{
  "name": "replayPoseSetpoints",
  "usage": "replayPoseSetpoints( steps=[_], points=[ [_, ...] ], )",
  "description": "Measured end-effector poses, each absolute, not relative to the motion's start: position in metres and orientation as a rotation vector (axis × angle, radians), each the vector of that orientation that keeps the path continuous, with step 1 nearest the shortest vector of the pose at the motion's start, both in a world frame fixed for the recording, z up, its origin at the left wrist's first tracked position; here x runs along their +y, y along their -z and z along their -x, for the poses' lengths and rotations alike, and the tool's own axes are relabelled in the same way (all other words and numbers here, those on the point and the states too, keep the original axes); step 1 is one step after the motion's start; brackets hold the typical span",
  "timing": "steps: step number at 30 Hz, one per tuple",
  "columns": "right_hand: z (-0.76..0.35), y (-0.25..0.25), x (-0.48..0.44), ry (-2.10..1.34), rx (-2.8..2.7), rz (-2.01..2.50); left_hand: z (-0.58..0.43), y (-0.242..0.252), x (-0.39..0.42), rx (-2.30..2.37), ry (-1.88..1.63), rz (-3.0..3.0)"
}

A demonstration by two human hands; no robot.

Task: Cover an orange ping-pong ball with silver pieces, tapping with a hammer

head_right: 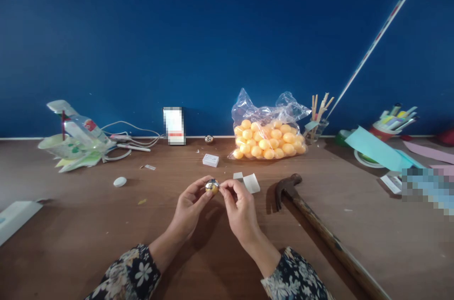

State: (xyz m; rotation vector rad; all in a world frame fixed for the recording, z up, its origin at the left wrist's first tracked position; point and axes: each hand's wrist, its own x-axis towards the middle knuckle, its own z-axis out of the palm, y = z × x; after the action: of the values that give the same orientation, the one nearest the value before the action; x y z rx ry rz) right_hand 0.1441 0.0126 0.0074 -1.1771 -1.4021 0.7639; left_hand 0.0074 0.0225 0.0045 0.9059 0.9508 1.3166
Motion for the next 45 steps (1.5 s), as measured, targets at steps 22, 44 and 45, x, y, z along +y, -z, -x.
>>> replayPoseSetpoints(
  steps=[22,44,45],
  points=[
    [-0.141,-0.002,0.018,-1.394,-0.901,0.938,-0.007,-0.001,0.022,0.955,-1.308,-1.050],
    [-0.143,-0.001,0.017,-1.398,-0.954,0.939,-0.008,-0.005,0.021,0.961,-1.318,-1.022],
    [-0.143,-0.001,0.017,-1.397,-0.956,0.943,-0.008,-0.005,0.021,0.960,-1.320,-1.025]
  ],
)
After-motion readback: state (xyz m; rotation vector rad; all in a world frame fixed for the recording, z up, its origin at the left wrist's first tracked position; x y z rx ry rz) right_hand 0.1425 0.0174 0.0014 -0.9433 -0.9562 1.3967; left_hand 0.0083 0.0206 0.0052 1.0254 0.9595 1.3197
